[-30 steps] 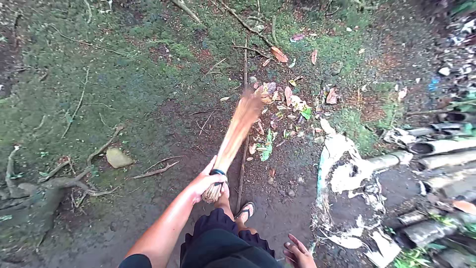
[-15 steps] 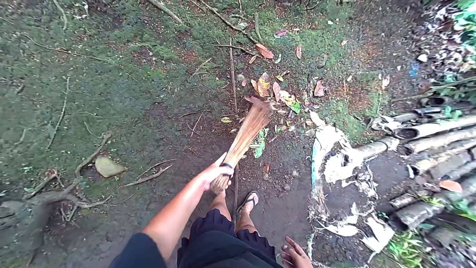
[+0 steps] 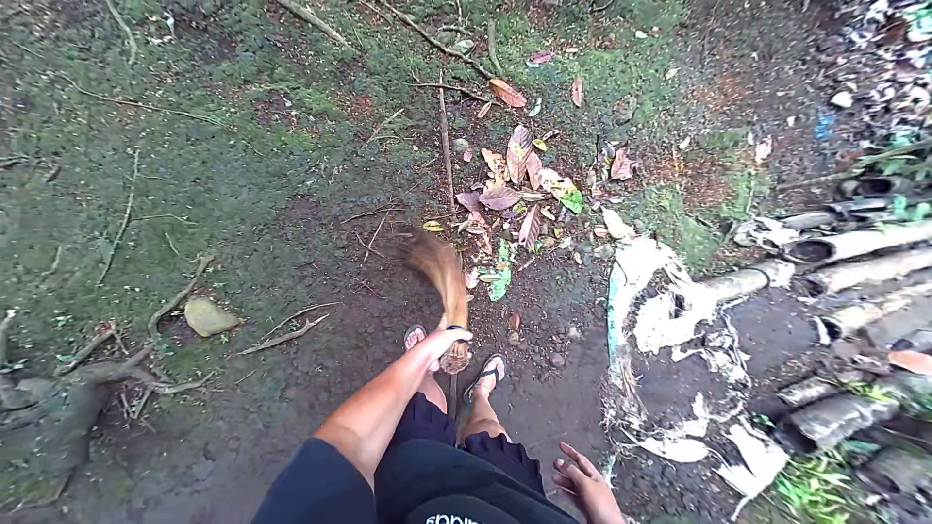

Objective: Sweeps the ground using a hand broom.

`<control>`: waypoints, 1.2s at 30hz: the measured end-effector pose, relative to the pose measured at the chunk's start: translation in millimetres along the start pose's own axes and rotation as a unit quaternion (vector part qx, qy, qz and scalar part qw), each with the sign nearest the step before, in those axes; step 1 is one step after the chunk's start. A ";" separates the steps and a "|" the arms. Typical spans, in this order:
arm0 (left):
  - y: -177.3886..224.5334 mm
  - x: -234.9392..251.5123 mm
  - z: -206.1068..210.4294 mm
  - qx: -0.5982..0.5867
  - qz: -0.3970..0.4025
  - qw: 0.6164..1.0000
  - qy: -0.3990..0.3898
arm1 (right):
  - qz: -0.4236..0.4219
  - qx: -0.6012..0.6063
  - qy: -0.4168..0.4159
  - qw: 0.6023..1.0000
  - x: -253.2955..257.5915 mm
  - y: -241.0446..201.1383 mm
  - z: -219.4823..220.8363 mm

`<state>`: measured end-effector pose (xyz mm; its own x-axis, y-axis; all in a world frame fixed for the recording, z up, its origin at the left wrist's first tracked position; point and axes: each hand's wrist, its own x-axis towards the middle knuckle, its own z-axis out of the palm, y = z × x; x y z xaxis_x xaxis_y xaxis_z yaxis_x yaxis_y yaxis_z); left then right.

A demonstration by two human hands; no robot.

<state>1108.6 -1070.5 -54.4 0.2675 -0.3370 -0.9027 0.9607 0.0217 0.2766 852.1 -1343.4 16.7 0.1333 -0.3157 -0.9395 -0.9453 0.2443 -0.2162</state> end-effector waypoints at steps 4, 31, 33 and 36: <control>-6.8 -29.3 21.4 -0.023 0.036 0.997 -0.067 | 0.007 -0.015 -0.001 1.000 20.7 1.0 -36.8; -96.1 -105.5 144.4 -0.084 0.082 0.992 0.034 | -0.003 0.023 -0.042 0.999 50.8 37.6 -109.0; -116.8 -97.9 163.8 -0.171 0.070 0.980 0.075 | -0.013 0.028 -0.046 0.998 51.6 37.0 -111.0; -89.2 -52.6 178.8 -0.306 0.030 0.948 0.084 | -0.008 0.031 -0.042 0.999 51.6 39.7 -118.0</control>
<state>995.6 -1222.9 27.3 0.2825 -0.1649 -0.9450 0.7927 0.5949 0.1332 786.4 -1458.2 -9.0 0.1761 -0.2427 -0.9540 -0.9225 0.2974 -0.2459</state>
